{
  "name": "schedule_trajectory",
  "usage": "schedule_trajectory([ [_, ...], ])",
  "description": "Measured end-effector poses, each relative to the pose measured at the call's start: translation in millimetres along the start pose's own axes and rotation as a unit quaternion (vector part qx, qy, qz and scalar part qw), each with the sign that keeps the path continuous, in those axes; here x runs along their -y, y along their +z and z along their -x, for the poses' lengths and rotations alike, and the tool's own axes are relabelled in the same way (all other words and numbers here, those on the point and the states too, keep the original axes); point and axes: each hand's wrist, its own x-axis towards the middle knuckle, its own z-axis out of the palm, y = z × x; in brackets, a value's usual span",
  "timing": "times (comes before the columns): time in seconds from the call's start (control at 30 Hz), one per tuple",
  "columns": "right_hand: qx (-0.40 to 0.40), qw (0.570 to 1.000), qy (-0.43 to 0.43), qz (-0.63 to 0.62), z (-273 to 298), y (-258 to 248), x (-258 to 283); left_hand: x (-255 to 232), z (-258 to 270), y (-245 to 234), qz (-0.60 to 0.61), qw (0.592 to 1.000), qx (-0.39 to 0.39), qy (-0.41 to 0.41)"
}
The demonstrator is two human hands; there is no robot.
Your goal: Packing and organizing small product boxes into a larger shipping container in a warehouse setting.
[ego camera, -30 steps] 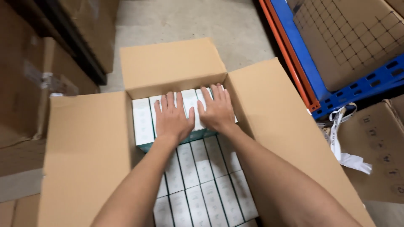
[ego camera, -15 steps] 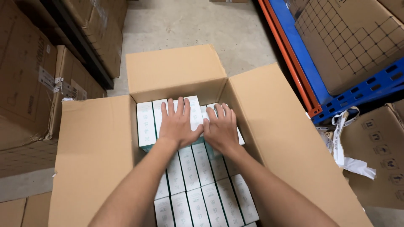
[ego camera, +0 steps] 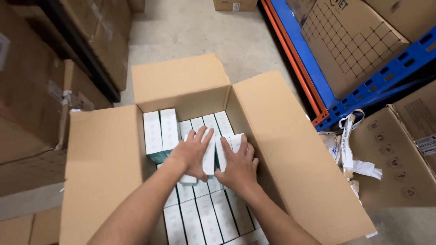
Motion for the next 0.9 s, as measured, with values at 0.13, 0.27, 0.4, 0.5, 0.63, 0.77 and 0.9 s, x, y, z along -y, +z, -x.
schedule_trajectory([
  [0.13, -0.033, 0.998, 0.036, -0.047, 11, 2, -2, -21, 33, -2, 0.014, 1.000, 0.024, 0.002],
  [0.27, -0.085, 0.991, 0.027, -0.103, 41, -13, 0, -31, 54, -3, 0.013, 1.000, 0.015, 0.000],
  [0.4, -0.095, 0.987, 0.041, -0.122, 67, -13, -6, -34, 68, 4, 0.004, 1.000, -0.003, 0.002],
  [0.5, -0.139, 0.982, 0.053, -0.114, 62, 22, -30, -28, 77, 5, 0.130, 0.989, -0.069, 0.019],
  [0.63, -0.116, 0.983, 0.094, -0.104, 78, 33, -35, -41, 105, -5, 0.158, 0.987, 0.024, -0.001],
  [0.77, -0.061, 0.984, 0.126, -0.110, 90, 44, -37, -63, 132, 14, 0.143, 0.980, 0.138, 0.002],
  [0.9, -0.006, 0.980, 0.152, -0.127, 101, 59, -37, -71, 144, 45, 0.201, 0.977, 0.073, 0.001],
])
